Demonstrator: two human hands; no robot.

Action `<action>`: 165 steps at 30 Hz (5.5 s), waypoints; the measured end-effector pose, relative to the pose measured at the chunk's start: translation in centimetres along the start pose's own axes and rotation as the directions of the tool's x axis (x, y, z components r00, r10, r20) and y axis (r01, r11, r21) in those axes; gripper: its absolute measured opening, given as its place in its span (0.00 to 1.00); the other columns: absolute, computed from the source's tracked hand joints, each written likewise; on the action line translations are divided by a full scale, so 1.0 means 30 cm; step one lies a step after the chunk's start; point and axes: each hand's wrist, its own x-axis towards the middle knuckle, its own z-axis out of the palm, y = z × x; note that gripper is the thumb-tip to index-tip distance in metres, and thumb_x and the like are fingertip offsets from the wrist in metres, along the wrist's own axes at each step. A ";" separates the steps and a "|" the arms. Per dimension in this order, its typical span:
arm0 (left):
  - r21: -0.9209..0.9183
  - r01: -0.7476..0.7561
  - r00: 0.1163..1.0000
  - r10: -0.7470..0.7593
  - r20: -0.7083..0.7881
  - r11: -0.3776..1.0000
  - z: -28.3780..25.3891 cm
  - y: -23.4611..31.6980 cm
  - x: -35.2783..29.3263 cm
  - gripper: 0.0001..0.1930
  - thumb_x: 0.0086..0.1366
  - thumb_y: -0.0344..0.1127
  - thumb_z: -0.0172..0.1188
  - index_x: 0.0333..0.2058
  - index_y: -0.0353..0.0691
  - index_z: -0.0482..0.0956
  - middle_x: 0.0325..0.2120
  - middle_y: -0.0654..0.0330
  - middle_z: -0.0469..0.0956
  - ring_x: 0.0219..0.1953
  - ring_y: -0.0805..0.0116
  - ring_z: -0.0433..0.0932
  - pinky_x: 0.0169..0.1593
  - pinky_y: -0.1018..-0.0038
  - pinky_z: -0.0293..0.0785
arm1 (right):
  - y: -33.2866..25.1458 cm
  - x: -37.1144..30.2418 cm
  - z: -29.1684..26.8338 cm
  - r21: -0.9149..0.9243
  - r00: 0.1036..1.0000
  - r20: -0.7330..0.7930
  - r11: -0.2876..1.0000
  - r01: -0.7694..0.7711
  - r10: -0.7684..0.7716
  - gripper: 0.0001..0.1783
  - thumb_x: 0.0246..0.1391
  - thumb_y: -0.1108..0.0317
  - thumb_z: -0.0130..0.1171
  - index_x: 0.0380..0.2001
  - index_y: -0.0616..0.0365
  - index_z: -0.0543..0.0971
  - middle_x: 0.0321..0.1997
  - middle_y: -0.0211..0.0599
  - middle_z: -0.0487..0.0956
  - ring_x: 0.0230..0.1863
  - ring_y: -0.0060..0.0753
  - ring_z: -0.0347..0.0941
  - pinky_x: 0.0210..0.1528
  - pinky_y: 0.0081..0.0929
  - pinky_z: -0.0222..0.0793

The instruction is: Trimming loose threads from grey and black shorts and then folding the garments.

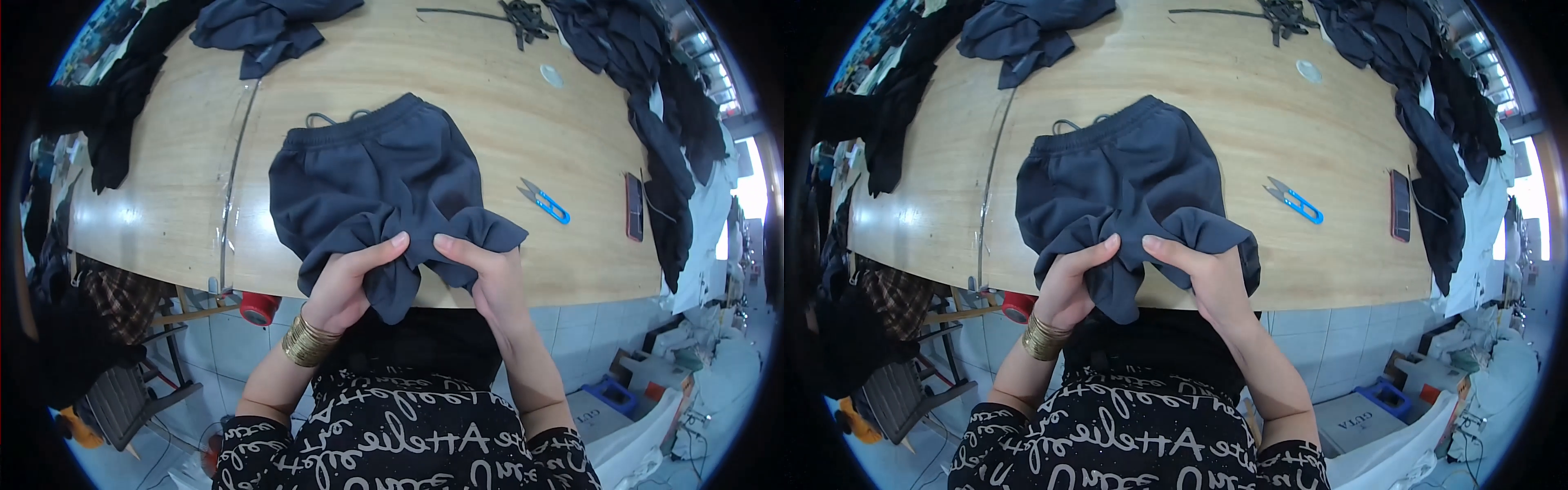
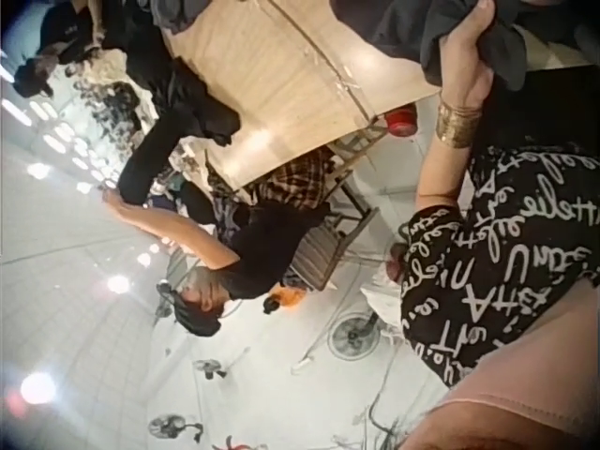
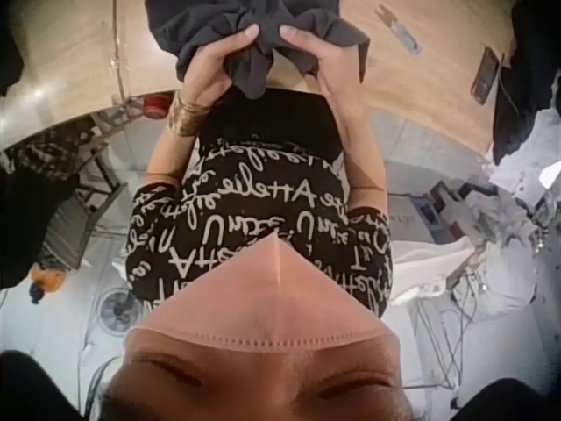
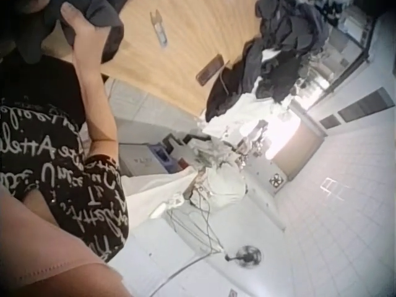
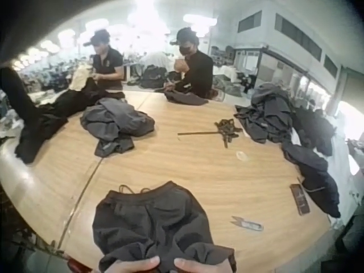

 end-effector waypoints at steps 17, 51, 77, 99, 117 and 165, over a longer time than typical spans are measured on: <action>0.630 -0.276 0.931 0.364 -0.011 0.726 -0.003 -0.036 0.013 0.17 0.59 0.40 0.62 0.41 0.32 0.75 0.36 0.61 0.78 0.36 0.76 0.74 0.40 0.80 0.71 | 0.018 -0.013 -0.030 -0.378 0.998 0.027 0.924 0.060 -0.054 0.11 0.52 0.67 0.61 0.24 0.63 0.74 0.23 0.24 0.72 0.25 0.16 0.63 0.29 0.16 0.61; 0.735 -0.398 0.853 0.516 0.076 0.550 -0.024 -0.044 0.017 0.15 0.59 0.39 0.62 0.37 0.31 0.77 0.32 0.57 0.79 0.33 0.72 0.76 0.38 0.78 0.71 | 0.030 -0.010 0.008 -0.561 0.948 0.033 0.779 0.281 -0.317 0.11 0.52 0.70 0.60 0.22 0.63 0.71 0.20 0.27 0.68 0.24 0.17 0.61 0.28 0.18 0.59; 0.939 -0.329 0.873 -0.348 0.342 0.097 -0.277 0.246 -0.265 0.29 0.55 0.43 0.65 0.51 0.29 0.70 0.41 0.50 0.76 0.47 0.61 0.75 0.50 0.75 0.69 | 0.010 -0.185 -0.305 -0.490 0.869 -0.051 0.746 -0.451 0.491 0.12 0.52 0.67 0.60 0.20 0.62 0.75 0.22 0.32 0.78 0.23 0.17 0.75 0.26 0.13 0.68; 0.868 -0.356 0.707 0.507 0.492 -0.347 -0.080 0.224 0.161 0.09 0.57 0.26 0.57 0.38 0.39 0.78 0.35 0.59 0.79 0.39 0.62 0.76 0.44 0.73 0.70 | 0.026 0.083 -0.088 -0.894 0.888 0.256 0.257 0.368 -0.381 0.20 0.51 0.67 0.57 0.49 0.57 0.73 0.49 0.42 0.72 0.50 0.40 0.70 0.51 0.32 0.67; 0.840 -0.073 0.660 0.605 0.445 -0.537 -0.203 0.267 0.271 0.28 0.51 0.45 0.65 0.52 0.50 0.72 0.48 0.65 0.71 0.47 0.66 0.68 0.50 0.68 0.55 | 0.182 0.358 -0.079 -0.904 0.875 0.422 -0.186 0.385 -0.239 0.31 0.57 0.51 0.49 0.61 0.50 0.61 0.66 0.35 0.57 0.68 0.37 0.48 0.66 0.53 0.38; 0.028 -0.445 0.893 0.446 -0.064 0.895 0.092 0.049 -0.023 0.17 0.58 0.23 0.56 0.46 0.30 0.67 0.40 0.52 0.76 0.42 0.64 0.77 0.48 0.68 0.74 | 0.081 0.061 -0.452 -0.920 0.795 -0.162 0.381 0.093 -0.584 0.10 0.54 0.71 0.55 0.40 0.58 0.76 0.32 0.35 0.78 0.32 0.34 0.74 0.37 0.25 0.69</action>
